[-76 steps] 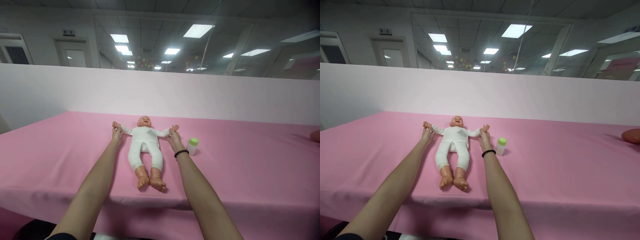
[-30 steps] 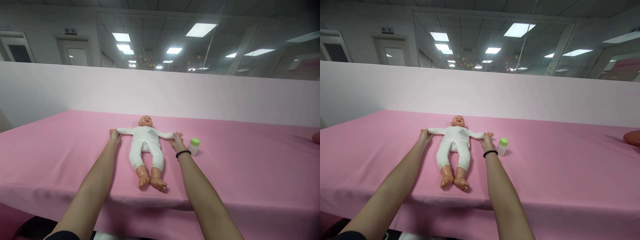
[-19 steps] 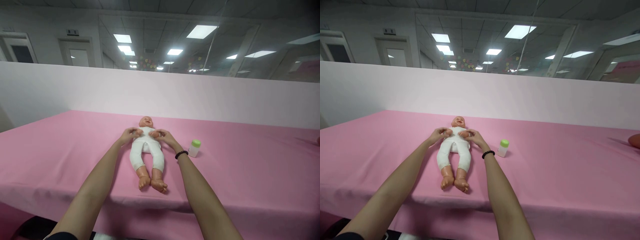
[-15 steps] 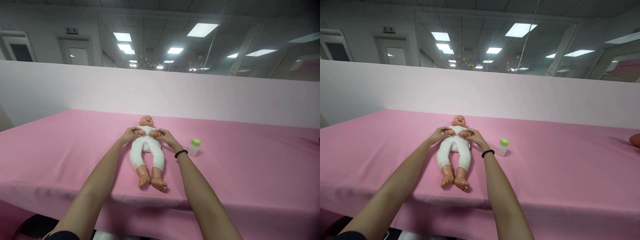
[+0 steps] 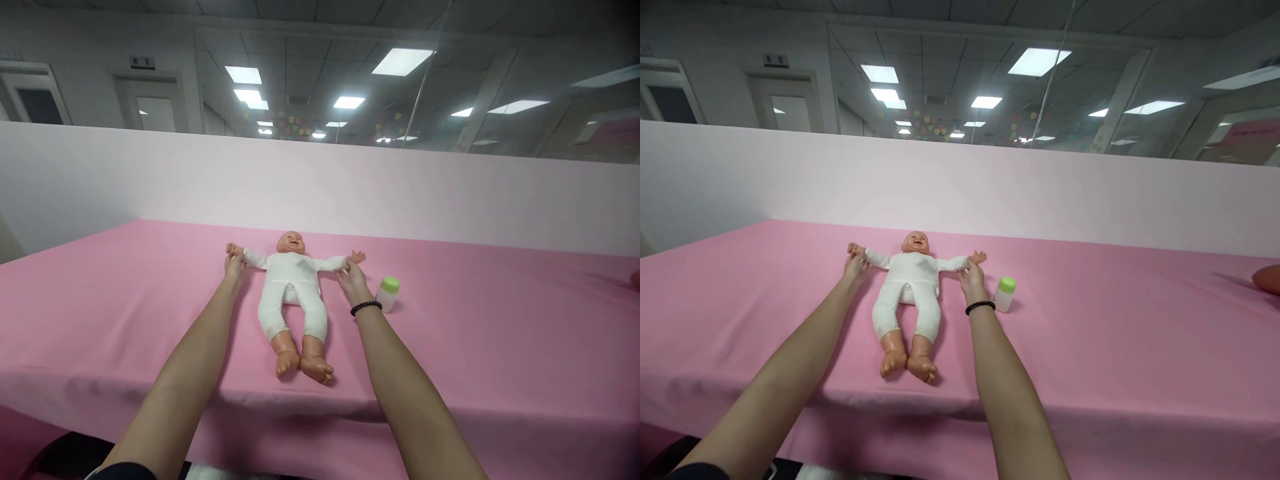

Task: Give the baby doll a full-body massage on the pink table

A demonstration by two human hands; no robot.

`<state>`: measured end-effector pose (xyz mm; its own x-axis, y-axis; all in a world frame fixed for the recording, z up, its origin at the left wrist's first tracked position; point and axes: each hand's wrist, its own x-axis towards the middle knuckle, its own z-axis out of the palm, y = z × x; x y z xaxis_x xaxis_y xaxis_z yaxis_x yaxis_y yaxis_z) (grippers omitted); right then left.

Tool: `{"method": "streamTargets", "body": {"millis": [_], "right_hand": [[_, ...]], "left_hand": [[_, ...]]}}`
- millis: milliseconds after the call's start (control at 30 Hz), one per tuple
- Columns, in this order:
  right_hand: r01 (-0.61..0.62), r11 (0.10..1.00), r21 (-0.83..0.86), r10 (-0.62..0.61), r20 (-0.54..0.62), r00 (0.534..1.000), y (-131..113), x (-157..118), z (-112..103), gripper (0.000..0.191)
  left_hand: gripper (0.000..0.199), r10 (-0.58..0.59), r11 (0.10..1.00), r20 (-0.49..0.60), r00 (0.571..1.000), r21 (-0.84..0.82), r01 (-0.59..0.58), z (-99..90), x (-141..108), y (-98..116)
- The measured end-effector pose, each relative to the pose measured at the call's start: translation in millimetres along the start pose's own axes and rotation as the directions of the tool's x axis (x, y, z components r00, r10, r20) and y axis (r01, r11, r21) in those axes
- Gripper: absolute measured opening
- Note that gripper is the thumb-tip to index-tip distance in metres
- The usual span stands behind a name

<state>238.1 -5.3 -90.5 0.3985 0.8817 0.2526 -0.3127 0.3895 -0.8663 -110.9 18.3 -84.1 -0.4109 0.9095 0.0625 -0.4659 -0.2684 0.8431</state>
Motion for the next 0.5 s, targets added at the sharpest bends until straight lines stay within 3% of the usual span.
{"method": "streamTargets", "body": {"millis": [67,133,167,200,267,333,400,467,500], "right_hand": [[-0.006,0.997,0.073,0.001,0.080,0.997,-10,-9,14,0.029],[0.013,1.000,0.002,-0.013,0.302,0.953,-20,-21,26,0.039],[0.040,0.995,-0.089,0.003,0.437,0.900,-24,-28,31,0.042],[0.071,0.980,-0.184,0.042,0.545,0.837,-27,-34,35,0.044],[0.122,0.943,-0.309,0.114,0.646,0.755,-30,-42,40,0.043],[0.132,0.945,-0.298,0.086,0.618,0.781,-30,-44,41,0.042],[0.094,0.982,-0.161,-0.001,0.499,0.867,-28,-38,38,0.041],[0.020,0.999,0.028,-0.026,0.269,0.963,-24,-29,31,0.036],[-0.033,0.992,0.119,0.018,0.124,0.992,-23,-23,26,0.030]], "left_hand": [[0.028,0.087,0.993,0.229,0.969,0.062,-0.104,7.3,-12,3],[0.035,0.077,0.952,0.544,0.835,0.208,-0.224,14.1,-28,6],[0.038,0.029,0.917,0.654,0.756,0.284,-0.281,16.9,-36,7],[0.041,-0.027,0.882,0.714,0.699,0.345,-0.320,19.1,-42,7],[0.044,-0.068,0.850,0.743,0.666,0.393,-0.351,21.4,-50,8],[0.041,-0.014,0.885,0.715,0.699,0.334,-0.323,20.1,-47,9],[0.036,0.070,0.950,0.581,0.811,0.208,-0.231,14.6,-35,9],[0.028,0.103,0.992,0.288,0.952,0.035,-0.118,5.4,-18,9],[0.023,0.084,0.996,0.133,0.987,-0.044,-0.079,0.0,-9,9]]}}
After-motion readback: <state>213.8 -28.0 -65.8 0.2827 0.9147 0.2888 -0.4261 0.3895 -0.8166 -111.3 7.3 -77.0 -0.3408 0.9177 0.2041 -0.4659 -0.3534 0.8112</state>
